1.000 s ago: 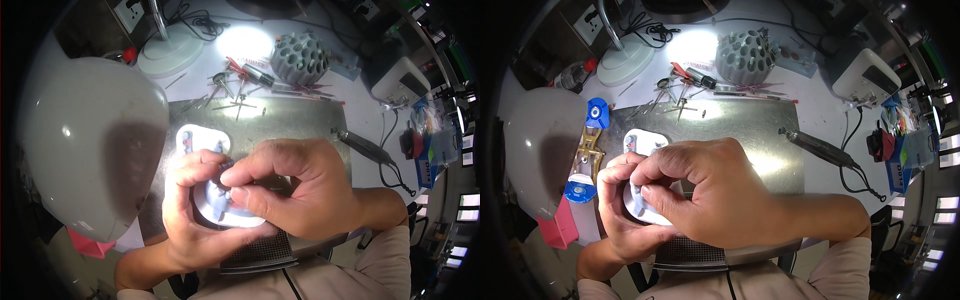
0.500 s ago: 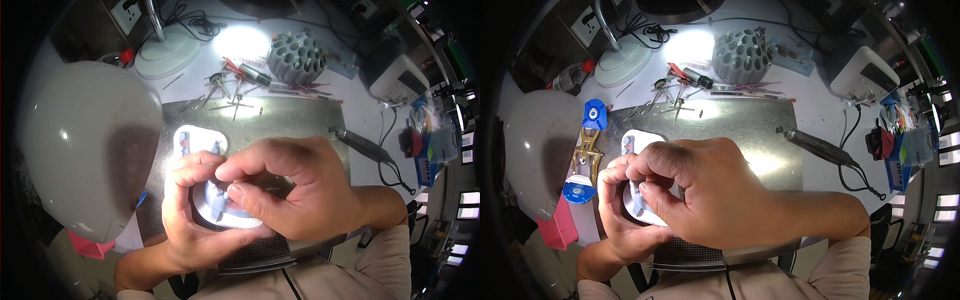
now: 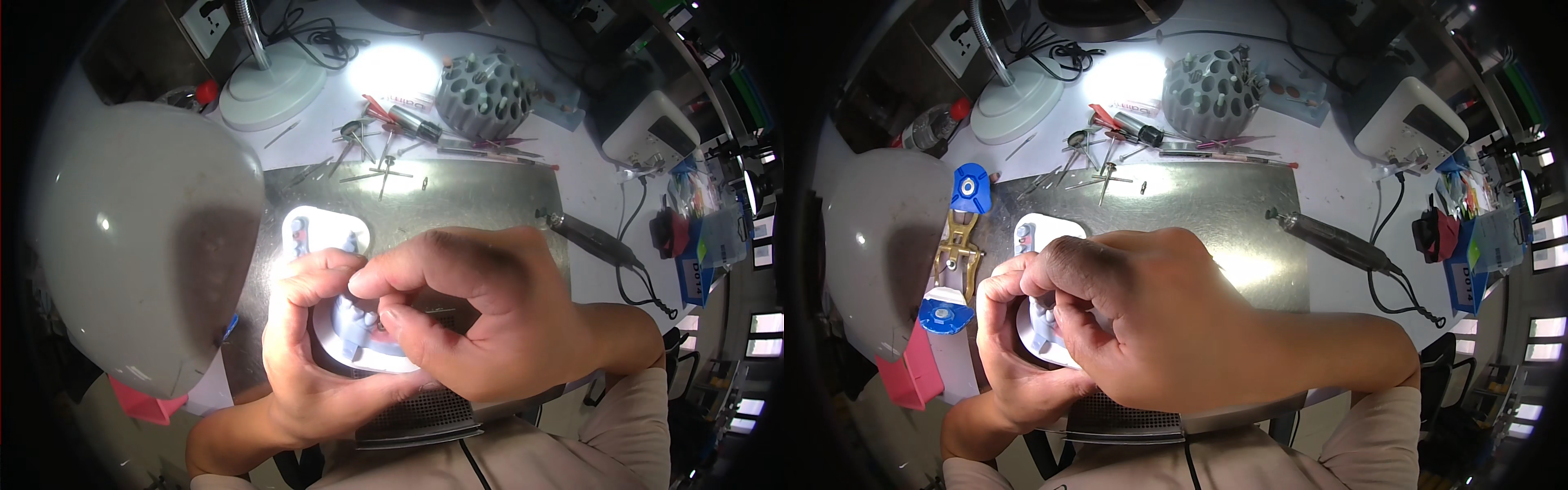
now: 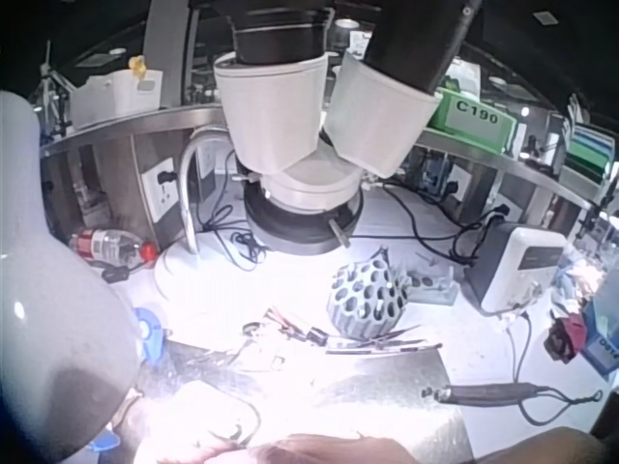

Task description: Adjusting and refining a dental bridge model using a rotary tool and hand instruments on a laboratory workbench.

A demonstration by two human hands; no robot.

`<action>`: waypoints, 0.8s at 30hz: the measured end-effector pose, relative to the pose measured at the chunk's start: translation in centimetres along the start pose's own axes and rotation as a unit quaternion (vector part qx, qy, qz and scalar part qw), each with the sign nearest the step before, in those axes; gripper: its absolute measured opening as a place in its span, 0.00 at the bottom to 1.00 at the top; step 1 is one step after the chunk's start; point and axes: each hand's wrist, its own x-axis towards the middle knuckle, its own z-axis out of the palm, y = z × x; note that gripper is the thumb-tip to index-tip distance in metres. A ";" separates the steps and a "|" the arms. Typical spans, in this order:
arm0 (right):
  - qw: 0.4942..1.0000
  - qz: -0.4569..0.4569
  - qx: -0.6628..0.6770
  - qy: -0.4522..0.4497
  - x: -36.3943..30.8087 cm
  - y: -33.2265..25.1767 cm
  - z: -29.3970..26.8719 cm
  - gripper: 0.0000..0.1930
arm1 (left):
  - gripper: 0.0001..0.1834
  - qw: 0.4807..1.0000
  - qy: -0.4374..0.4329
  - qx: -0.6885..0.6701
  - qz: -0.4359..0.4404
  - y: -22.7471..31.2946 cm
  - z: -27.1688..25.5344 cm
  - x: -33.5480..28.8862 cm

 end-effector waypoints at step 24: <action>0.999 0.015 -0.021 -0.030 0.0 -0.1 -0.6 0.09 | 0.47 0.997 -0.027 0.073 0.023 0.8 -0.6 0.6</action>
